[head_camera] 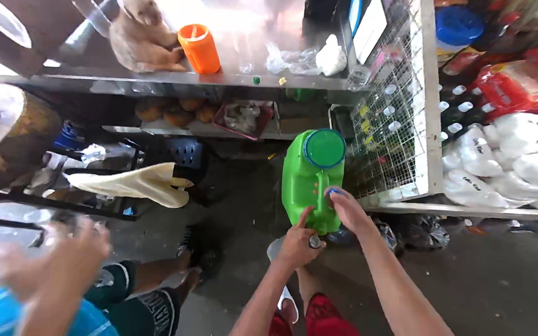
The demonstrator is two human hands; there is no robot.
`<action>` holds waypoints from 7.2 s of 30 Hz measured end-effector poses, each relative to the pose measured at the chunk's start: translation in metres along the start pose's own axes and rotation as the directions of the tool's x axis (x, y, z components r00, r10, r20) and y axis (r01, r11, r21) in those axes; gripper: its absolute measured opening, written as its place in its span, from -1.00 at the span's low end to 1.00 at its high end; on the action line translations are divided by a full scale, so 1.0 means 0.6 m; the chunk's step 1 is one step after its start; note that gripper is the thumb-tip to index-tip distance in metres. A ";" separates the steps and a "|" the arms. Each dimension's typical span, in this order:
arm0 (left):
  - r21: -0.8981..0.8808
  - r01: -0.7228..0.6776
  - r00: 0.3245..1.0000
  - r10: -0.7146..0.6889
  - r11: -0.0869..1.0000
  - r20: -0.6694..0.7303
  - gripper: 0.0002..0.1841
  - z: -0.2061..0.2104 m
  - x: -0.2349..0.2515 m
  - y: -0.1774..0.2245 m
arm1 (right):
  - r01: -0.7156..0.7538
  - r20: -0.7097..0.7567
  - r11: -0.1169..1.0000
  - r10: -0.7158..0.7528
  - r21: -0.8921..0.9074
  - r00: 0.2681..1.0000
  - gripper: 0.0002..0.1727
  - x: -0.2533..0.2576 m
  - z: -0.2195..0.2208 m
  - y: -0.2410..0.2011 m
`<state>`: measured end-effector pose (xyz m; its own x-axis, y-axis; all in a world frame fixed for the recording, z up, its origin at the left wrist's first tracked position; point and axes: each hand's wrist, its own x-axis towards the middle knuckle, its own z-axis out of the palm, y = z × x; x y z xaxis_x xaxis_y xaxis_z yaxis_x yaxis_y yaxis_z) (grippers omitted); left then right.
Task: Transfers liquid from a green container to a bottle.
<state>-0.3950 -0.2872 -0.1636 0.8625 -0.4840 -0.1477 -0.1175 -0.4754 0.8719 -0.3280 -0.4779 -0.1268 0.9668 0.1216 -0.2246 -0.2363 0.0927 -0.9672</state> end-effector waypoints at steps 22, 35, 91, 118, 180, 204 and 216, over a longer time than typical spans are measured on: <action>-0.225 0.209 0.902 -0.276 0.952 -0.332 -0.65 0.173 -0.089 -0.097 | 0.315 -0.293 0.941 -0.337 -0.121 0.895 -0.83 -0.040 0.118 0.104; -0.209 0.125 0.919 -0.192 0.970 -0.344 -0.64 0.171 -0.146 -0.139 | 0.373 -0.280 0.889 -0.442 -0.265 0.852 -0.80 -0.111 0.161 0.165; -0.081 0.060 0.993 -0.068 0.995 -0.098 -0.67 0.172 -0.211 -0.248 | 0.480 -0.226 0.773 -0.599 -0.416 0.768 -0.75 -0.190 0.224 0.273; -0.060 0.108 0.994 -0.109 0.992 -0.013 -0.65 0.177 -0.228 -0.270 | 0.536 -0.178 0.729 -0.648 -0.426 0.741 -0.72 -0.210 0.229 0.310; -0.109 0.193 0.981 -0.195 0.975 -0.010 -0.67 0.232 -0.267 -0.306 | 0.601 -0.160 0.717 -0.679 -0.353 0.716 -0.67 -0.254 0.237 0.377; -0.073 0.163 0.985 -0.166 0.984 -0.042 -0.72 0.248 -0.277 -0.326 | 0.574 -0.160 0.728 -0.660 -0.375 0.734 -0.67 -0.273 0.246 0.398; -0.064 0.187 0.982 -0.188 0.980 -0.010 -0.69 0.254 -0.282 -0.338 | 0.576 -0.142 0.724 -0.661 -0.381 0.737 -0.66 -0.279 0.249 0.406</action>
<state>-0.5919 -0.2208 -0.3867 0.8743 -0.3782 -0.3042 0.0775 -0.5099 0.8567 -0.5618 -0.3282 -0.3070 0.8824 -0.1123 0.4570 0.4224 -0.2392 -0.8743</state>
